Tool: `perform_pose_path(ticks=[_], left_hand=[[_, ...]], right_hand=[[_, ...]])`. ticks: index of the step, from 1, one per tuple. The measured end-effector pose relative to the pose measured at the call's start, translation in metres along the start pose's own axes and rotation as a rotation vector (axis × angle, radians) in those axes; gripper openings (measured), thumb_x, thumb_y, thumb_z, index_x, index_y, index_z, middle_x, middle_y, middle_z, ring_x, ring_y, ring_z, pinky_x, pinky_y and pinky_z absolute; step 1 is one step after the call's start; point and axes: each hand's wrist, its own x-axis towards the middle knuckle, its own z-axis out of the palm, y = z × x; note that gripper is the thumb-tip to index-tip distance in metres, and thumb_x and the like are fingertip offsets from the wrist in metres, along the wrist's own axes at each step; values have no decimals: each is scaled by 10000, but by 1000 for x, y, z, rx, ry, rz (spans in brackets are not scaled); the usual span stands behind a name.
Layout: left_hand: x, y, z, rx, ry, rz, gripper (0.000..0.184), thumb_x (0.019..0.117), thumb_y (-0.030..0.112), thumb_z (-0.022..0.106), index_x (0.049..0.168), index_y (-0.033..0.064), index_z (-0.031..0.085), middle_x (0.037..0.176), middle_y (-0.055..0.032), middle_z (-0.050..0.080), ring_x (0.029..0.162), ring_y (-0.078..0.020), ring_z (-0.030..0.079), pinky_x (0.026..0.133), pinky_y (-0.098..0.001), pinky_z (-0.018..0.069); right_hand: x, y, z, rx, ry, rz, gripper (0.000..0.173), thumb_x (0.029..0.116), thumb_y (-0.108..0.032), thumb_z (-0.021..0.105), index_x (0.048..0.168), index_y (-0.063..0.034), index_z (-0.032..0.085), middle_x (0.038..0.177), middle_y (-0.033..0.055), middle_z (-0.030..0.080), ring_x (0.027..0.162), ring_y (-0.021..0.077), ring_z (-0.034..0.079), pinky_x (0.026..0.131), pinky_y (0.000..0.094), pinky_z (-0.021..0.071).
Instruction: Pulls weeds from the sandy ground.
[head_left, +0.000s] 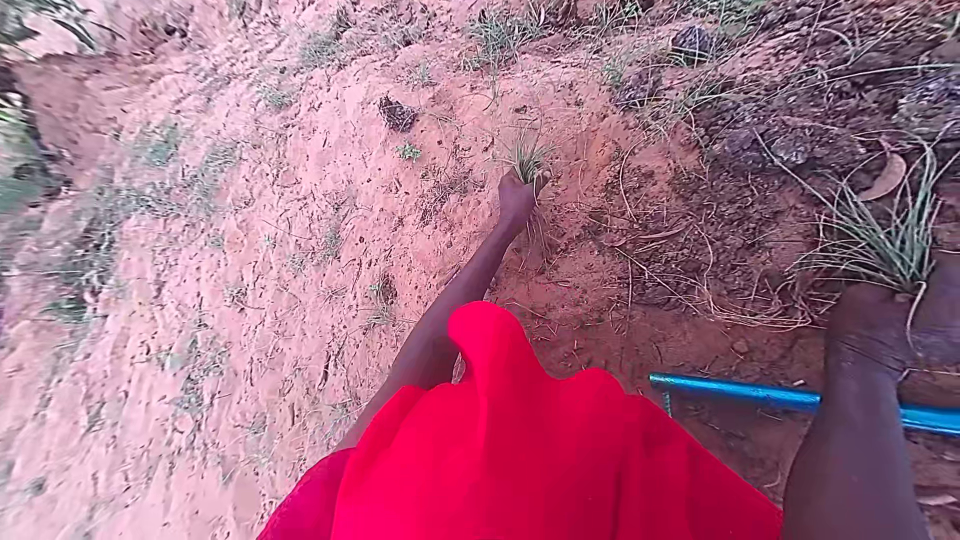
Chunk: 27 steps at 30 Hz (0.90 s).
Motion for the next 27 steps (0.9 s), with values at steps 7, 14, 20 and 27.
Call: perform_pose_path(ticks=[7, 14, 20, 27], left_hand=[[49, 20, 85, 515, -386, 148, 357, 978, 218, 682, 1182, -76, 680, 1214, -281, 665, 1166, -401, 644, 1036, -545, 489], [44, 14, 107, 424, -320, 408, 331, 1016, 80, 564, 1271, -121, 628, 1202, -300, 684, 1193, -411, 645, 1080, -497, 456], [57, 18, 120, 155, -105, 109, 379, 1083, 178, 491, 1298, -127, 559, 1199, -316, 652, 1180, -394, 634, 1056, -502, 464], [22, 7, 107, -36, 65, -39, 345, 1095, 203, 464, 1283, -78, 531, 1030, -208, 627, 936, -268, 613, 893, -445, 502]], right_hand=[[-3, -3, -4, -50, 58, -35, 400, 936, -168, 598, 1308, -39, 669, 1294, 267, 666, 1292, 493, 567, 1070, 645, 396], [-4, 6, 5, -48, 118, -81, 358, 969, -154, 592, 1291, -31, 689, 1274, 243, 684, 1275, 449, 593, 1072, 594, 417], [-5, -2, 1, -85, 165, -115, 358, 941, -123, 581, 1263, -19, 699, 1228, 262, 699, 1222, 489, 615, 1046, 616, 420], [-6, -6, -1, -83, 156, -110, 339, 924, -104, 577, 1225, -4, 696, 1197, 297, 691, 1201, 517, 614, 1006, 644, 433]])
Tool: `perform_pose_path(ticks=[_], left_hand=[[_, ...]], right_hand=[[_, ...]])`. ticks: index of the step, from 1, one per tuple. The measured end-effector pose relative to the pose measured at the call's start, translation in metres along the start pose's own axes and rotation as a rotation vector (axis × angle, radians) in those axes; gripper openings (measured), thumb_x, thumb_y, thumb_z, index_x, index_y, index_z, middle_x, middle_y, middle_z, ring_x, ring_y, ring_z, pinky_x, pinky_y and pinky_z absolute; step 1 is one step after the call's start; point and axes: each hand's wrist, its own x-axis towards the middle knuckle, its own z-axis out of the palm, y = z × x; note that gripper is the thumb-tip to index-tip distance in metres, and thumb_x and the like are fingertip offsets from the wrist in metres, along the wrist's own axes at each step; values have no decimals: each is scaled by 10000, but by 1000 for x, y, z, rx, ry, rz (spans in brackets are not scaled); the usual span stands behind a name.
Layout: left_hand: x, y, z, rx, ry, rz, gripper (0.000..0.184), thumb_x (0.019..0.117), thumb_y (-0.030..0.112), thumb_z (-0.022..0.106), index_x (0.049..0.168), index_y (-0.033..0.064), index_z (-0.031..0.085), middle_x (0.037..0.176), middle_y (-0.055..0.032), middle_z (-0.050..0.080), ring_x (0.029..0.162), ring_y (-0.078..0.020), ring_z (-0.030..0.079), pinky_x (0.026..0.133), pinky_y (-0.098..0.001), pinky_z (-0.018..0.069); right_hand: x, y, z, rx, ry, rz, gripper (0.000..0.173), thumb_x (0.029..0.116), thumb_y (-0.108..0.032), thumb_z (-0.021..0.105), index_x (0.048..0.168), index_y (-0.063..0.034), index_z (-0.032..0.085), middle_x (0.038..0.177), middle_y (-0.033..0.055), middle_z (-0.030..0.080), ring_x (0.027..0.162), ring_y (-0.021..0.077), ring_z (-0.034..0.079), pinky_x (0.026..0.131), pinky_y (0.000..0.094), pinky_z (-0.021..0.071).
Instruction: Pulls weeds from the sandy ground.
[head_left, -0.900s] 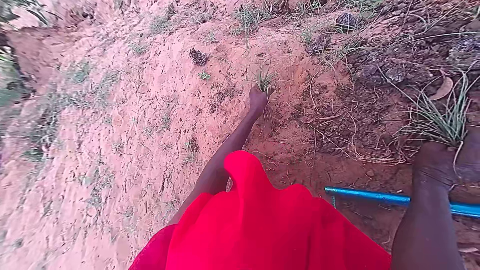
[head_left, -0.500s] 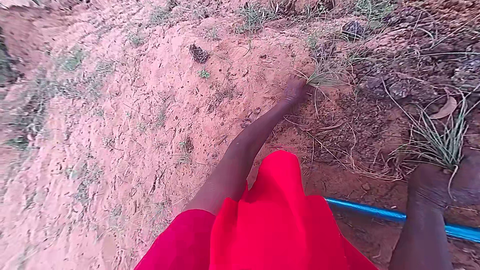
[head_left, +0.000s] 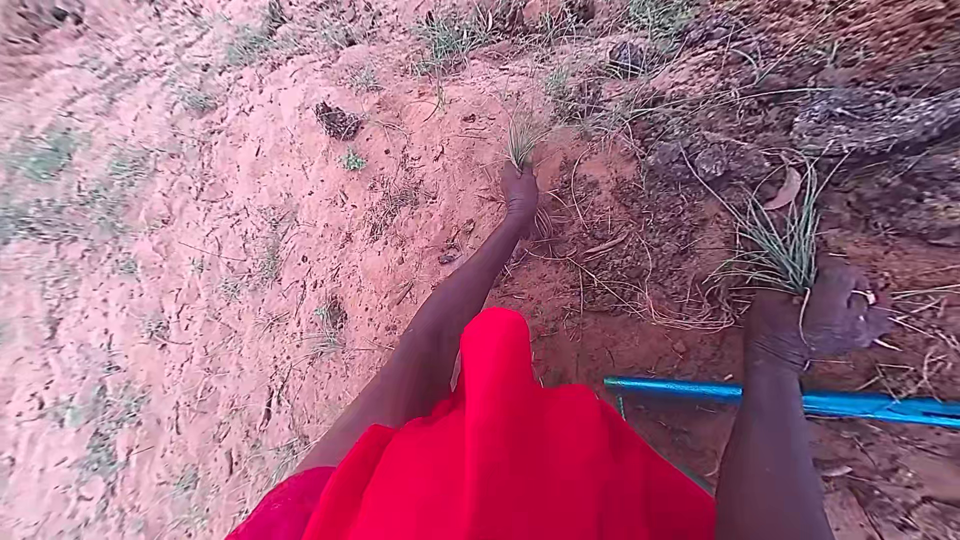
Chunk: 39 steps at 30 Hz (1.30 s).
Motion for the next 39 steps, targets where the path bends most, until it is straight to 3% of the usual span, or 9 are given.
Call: perform_pose_path(ticks=[4, 7, 9, 13, 20, 24, 33, 36, 39], left_hand=[[-21, -14, -21, -218, -3, 70, 173, 1006, 156, 641, 993, -2, 570, 720, 7, 527, 594, -48, 504, 609, -252, 479], [12, -3, -10, -187, -175, 56, 284, 887, 122, 782, 1079, -21, 628, 833, -55, 626, 702, -90, 592, 684, -279, 528], [38, 14, 10, 75, -341, 43, 390, 891, 145, 775, 1197, -50, 634, 1036, -178, 700, 935, -238, 687, 883, -429, 565], [51, 62, 45, 559, -479, 99, 432, 949, 237, 707, 1265, -51, 639, 1268, -255, 655, 1242, -382, 608, 1072, -563, 450], [61, 43, 61, 358, -488, 113, 347, 1010, 248, 625, 1213, -30, 666, 1151, -229, 703, 1126, -358, 663, 1015, -563, 475], [66, 48, 59, 339, -571, 71, 371, 1070, 226, 516, 1302, -48, 607, 1234, -250, 665, 1197, -358, 626, 1057, -543, 451], [31, 40, 60, 290, -347, 8, 359, 1065, 245, 525, 1224, -58, 635, 1181, -251, 681, 1176, -367, 636, 1043, -557, 449], [9, 15, 33, 123, -242, 5, 287, 1044, 191, 561, 1146, -66, 638, 1002, -203, 675, 965, -295, 648, 912, -496, 493], [-4, 1, 1, -219, -191, -6, 150, 1044, 117, 533, 911, 49, 545, 646, 42, 467, 546, -47, 452, 569, -227, 434]], right_hand=[[1, -2, 0, 5, 21, 3, 333, 918, -112, 591, 1211, 3, 699, 1188, 295, 695, 1189, 515, 621, 997, 642, 440], [0, -1, 3, -8, 28, 17, 308, 928, -117, 589, 1191, -19, 718, 1159, 259, 715, 1189, 483, 629, 1022, 616, 431], [1, 0, 4, -16, 46, 6, 292, 929, -103, 591, 1173, -19, 728, 1131, 249, 727, 1162, 484, 642, 1014, 606, 439], [0, 0, 4, -19, 89, -38, 309, 908, -74, 593, 1170, -1, 741, 1110, 254, 740, 1101, 509, 664, 971, 615, 465], [-1, 1, 7, -43, 136, -101, 307, 895, -106, 592, 1124, 39, 737, 1073, 273, 738, 1066, 508, 674, 937, 610, 472], [-2, -2, 4, -39, 119, -85, 310, 896, -82, 577, 1133, 35, 738, 1089, 268, 739, 1086, 507, 672, 962, 604, 470], [0, 0, 4, -36, 108, -82, 300, 896, -80, 587, 1136, 16, 739, 1099, 268, 736, 1098, 513, 668, 961, 605, 480], [0, 1, 6, -24, 107, -83, 307, 895, -86, 587, 1143, 14, 737, 1102, 276, 733, 1092, 516, 669, 956, 614, 478], [-1, 3, 6, -31, 70, -46, 312, 894, -75, 589, 1159, 1, 735, 1118, 272, 729, 1117, 520, 656, 962, 626, 467]])
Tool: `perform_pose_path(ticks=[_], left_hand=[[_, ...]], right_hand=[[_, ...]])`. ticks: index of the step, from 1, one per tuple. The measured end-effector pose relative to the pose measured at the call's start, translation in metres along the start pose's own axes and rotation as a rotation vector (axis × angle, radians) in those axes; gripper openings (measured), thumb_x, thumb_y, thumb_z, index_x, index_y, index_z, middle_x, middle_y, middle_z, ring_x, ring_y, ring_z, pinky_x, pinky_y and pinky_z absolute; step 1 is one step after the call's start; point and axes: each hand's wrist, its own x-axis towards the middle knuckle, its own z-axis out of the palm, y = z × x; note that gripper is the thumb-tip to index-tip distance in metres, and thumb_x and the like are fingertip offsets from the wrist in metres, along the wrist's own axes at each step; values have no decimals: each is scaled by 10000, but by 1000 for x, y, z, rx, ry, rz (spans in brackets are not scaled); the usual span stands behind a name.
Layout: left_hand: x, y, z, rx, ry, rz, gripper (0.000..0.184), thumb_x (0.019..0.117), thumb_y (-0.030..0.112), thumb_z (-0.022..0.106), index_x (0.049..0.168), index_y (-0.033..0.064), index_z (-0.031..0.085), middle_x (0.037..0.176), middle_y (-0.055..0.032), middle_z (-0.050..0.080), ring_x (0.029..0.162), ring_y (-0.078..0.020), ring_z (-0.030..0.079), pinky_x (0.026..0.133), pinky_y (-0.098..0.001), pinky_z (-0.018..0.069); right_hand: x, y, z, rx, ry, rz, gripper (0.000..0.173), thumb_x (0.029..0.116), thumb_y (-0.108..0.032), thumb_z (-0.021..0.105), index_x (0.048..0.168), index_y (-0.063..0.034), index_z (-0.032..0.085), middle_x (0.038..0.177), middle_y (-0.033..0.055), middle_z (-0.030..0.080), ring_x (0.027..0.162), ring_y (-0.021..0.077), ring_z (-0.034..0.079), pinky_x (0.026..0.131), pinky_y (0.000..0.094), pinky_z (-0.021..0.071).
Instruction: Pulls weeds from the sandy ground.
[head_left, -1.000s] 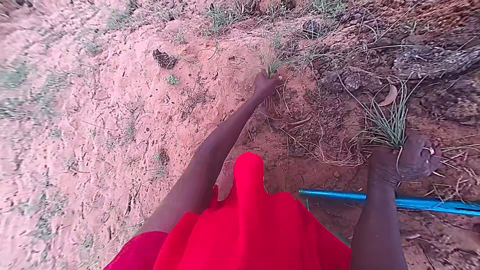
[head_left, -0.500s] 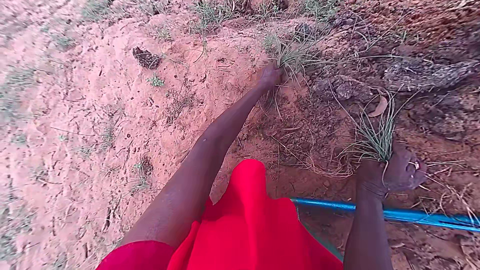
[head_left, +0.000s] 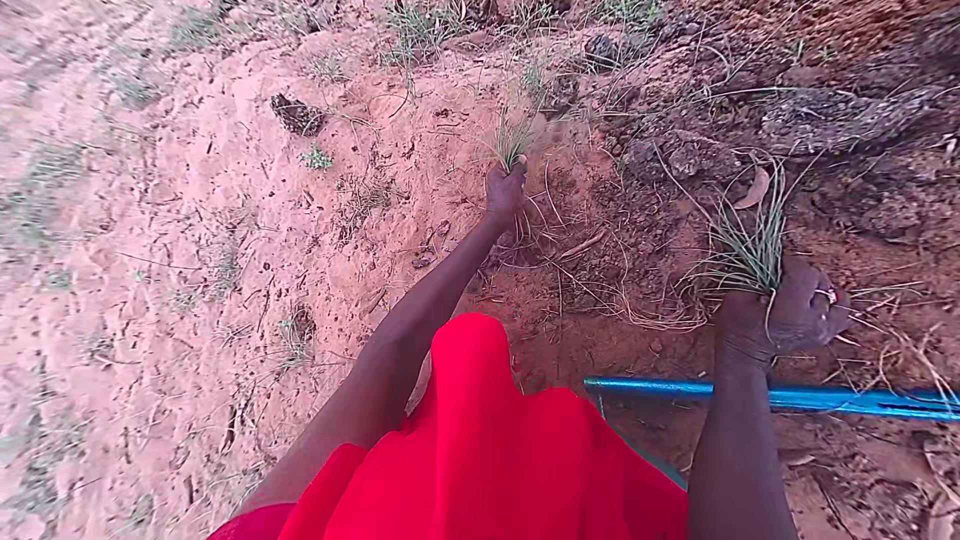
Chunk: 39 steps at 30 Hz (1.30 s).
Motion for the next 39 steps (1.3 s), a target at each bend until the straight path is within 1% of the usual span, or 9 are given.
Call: perform_pose_path(ticks=[3, 5, 8, 10, 12, 15, 19, 28, 39], left_hand=[[-13, 50, -31, -296, 122, 36, 218, 1089, 137, 454, 882, 88, 503, 584, 65, 467, 428, -11, 414, 431, -157, 401], [-6, 67, -38, -278, 95, 129, 192, 1090, 108, 449, 944, 39, 552, 610, 48, 524, 461, -18, 456, 462, -163, 420], [22, 50, -14, -52, -101, 76, 59, 992, 14, 584, 1034, -24, 601, 724, -4, 610, 536, -35, 532, 524, -191, 480], [44, 31, 15, 183, -237, 21, 253, 922, 43, 706, 1136, -35, 598, 891, -70, 654, 714, -97, 623, 670, -267, 549], [62, 25, 43, 432, -318, -13, 454, 858, 55, 753, 1272, -61, 608, 1178, -210, 686, 1083, -271, 673, 965, -455, 544], [65, 42, 74, 777, -366, 11, 435, 883, 140, 734, 1274, -24, 640, 1289, -238, 653, 1251, -377, 604, 1050, -582, 464], [60, 58, 103, 904, -352, 44, 420, 892, 189, 715, 1273, 20, 669, 1321, -219, 639, 1285, -371, 582, 1067, -577, 451], [66, 46, 99, 619, -410, 18, 358, 1083, 229, 483, 1323, -8, 604, 1268, -224, 657, 1224, -355, 611, 1047, -552, 446], [33, 40, 94, 728, -274, -59, 382, 1073, 209, 490, 1366, -28, 554, 1311, -260, 636, 1290, -398, 582, 1088, -584, 428]], right_hand=[[3, -2, -3, 2, -29, 18, 325, 894, -77, 586, 1177, -5, 729, 1148, 279, 720, 1140, 534, 641, 974, 644, 457], [3, -2, -3, -1, -30, 21, 324, 897, -87, 592, 1181, -6, 725, 1157, 279, 718, 1142, 538, 641, 979, 654, 452], [2, -3, -1, -2, -18, 20, 313, 887, -72, 603, 1169, -12, 725, 1135, 273, 720, 1136, 521, 646, 980, 640, 454], [1, -3, -2, -11, -25, 28, 323, 875, -69, 606, 1171, -9, 720, 1151, 280, 716, 1148, 531, 639, 976, 650, 449], [2, -3, -2, -15, -8, 15, 323, 876, -84, 610, 1167, -9, 728, 1141, 276, 723, 1133, 531, 647, 961, 647, 459], [1, -4, -1, -9, 24, -19, 312, 869, -81, 611, 1140, 18, 732, 1098, 292, 726, 1092, 543, 656, 933, 647, 471], [1, -3, 0, -21, 71, -54, 282, 885, -111, 614, 1100, 21, 740, 1047, 280, 736, 1035, 518, 682, 919, 613, 492], [-1, -1, 3, -39, 66, -44, 288, 883, -113, 601, 1097, 18, 742, 1046, 269, 743, 1037, 514, 688, 913, 627, 492], [1, -6, -3, -11, 14, -6, 308, 868, -109, 597, 1117, 23, 723, 1082, 292, 725, 1093, 537, 658, 897, 643, 484]])
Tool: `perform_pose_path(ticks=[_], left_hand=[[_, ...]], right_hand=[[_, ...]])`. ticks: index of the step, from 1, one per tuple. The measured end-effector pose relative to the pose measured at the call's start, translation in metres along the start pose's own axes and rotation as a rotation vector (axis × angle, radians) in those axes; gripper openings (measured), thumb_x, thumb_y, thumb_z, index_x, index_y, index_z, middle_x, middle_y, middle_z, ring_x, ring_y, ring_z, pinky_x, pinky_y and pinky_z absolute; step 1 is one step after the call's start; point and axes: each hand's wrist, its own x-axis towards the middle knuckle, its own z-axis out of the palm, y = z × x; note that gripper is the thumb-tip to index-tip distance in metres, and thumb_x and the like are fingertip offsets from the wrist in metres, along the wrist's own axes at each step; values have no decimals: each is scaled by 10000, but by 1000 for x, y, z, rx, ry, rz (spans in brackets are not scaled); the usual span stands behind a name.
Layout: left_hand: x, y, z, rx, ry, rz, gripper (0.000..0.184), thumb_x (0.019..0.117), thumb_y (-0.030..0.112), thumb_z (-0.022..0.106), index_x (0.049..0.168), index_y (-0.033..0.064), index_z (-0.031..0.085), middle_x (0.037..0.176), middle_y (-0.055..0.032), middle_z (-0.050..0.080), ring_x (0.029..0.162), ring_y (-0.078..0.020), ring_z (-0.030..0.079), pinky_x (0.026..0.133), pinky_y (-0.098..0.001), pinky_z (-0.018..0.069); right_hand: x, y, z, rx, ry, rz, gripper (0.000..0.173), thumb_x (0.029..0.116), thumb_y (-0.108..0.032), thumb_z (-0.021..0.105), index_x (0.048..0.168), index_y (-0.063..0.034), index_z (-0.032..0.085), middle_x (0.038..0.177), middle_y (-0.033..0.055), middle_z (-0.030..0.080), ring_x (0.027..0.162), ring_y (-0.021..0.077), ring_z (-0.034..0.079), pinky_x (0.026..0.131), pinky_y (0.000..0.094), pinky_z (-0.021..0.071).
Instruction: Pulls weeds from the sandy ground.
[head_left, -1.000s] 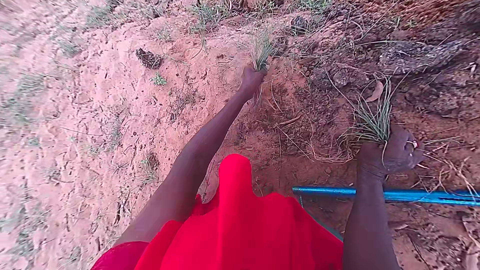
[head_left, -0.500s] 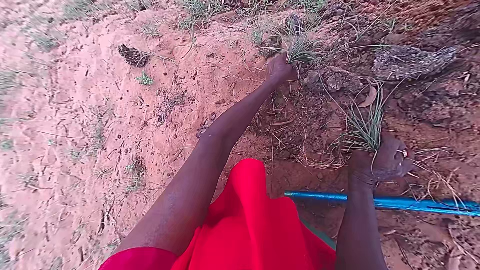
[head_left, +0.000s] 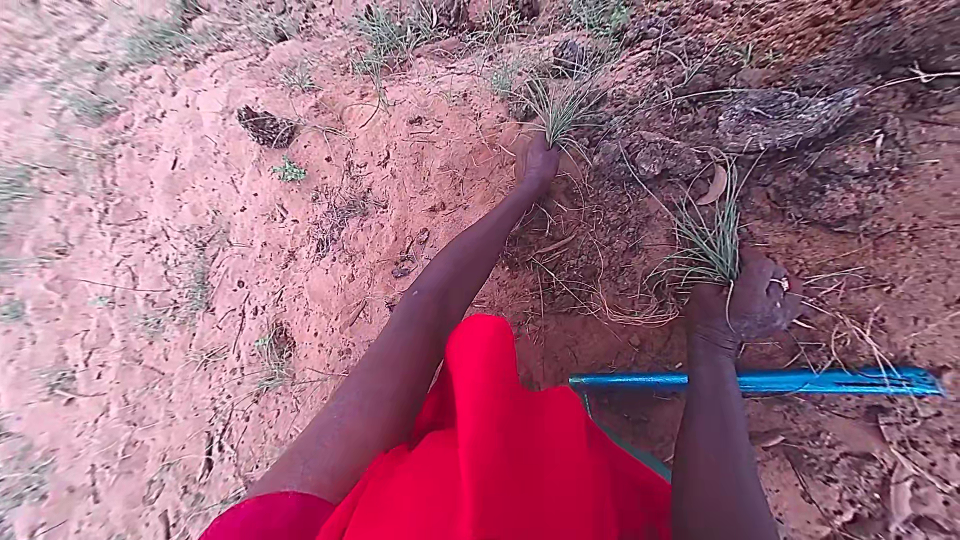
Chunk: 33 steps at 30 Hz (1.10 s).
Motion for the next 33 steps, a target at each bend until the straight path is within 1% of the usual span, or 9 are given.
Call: perform_pose_path(ticks=[7, 10, 12, 14, 17, 20, 24, 29, 33], left_hand=[[-32, -35, -6, -148, 23, -35, 350, 1071, 209, 493, 1274, -54, 606, 1180, -257, 673, 1143, -383, 645, 1003, -573, 477], [-48, -43, -32, -474, 161, 62, 201, 1063, 178, 517, 1025, -2, 597, 761, -43, 537, 645, -127, 501, 638, -315, 458], [-49, -35, -50, -719, 258, 148, 189, 1042, 127, 541, 858, 84, 547, 618, 75, 463, 495, -4, 414, 488, -180, 378], [-40, -36, -57, -762, 247, 177, 102, 999, 123, 636, 927, 65, 596, 698, 44, 554, 586, -19, 506, 578, -207, 450], [-14, -36, -49, -449, 58, 101, 444, 845, 114, 821, 1221, -11, 619, 1018, -130, 671, 899, -186, 641, 833, -379, 539], [6, -7, -37, 13, -35, 87, 489, 850, 125, 777, 1286, -35, 622, 1234, -240, 665, 1192, -361, 628, 1027, -556, 478], [30, 23, -18, 404, -104, 245, 432, 918, 179, 683, 1311, 8, 635, 1337, -253, 612, 1289, -413, 573, 1055, -603, 460], [44, 28, -1, 73, 56, 389, 360, 1015, 112, 559, 1302, -100, 602, 1310, -285, 628, 1304, -375, 575, 1130, -459, 422], [68, 32, 7, -388, 137, 222, 370, 1076, 149, 491, 1355, -88, 548, 1216, -262, 665, 1152, -326, 645, 1045, -452, 474]], right_hand=[[1, 1, 2, 9, -6, -1, 310, 872, -103, 593, 1128, 14, 722, 1100, 304, 719, 1094, 556, 650, 891, 653, 480], [-1, 3, 2, 14, -18, -2, 294, 881, -104, 589, 1119, 16, 712, 1078, 299, 717, 1097, 546, 649, 904, 653, 474], [1, 4, 3, 10, 2, -7, 280, 880, -101, 596, 1106, 16, 714, 1056, 292, 722, 1073, 536, 660, 885, 648, 481], [1, 4, 3, 16, 7, -5, 287, 873, -86, 600, 1116, 12, 718, 1072, 300, 720, 1076, 539, 659, 887, 652, 479], [-1, 3, 4, 14, 18, -12, 280, 877, -96, 599, 1109, 5, 719, 1065, 284, 725, 1075, 532, 661, 885, 651, 478], [0, 2, 0, 11, -2, -10, 301, 867, -73, 598, 1123, 30, 719, 1087, 301, 724, 1100, 556, 651, 921, 659, 474], [0, 2, 3, -11, 68, -62, 266, 863, -89, 613, 1068, 29, 733, 1020, 277, 739, 1015, 522, 685, 857, 623, 501], [-2, 6, 8, -15, 101, -71, 263, 878, -108, 601, 1051, 34, 740, 1006, 267, 743, 1001, 498, 696, 871, 608, 502], [-1, 4, 5, -29, 78, -66, 276, 879, -92, 597, 1079, 33, 740, 1017, 266, 741, 1000, 497, 694, 875, 603, 500]])
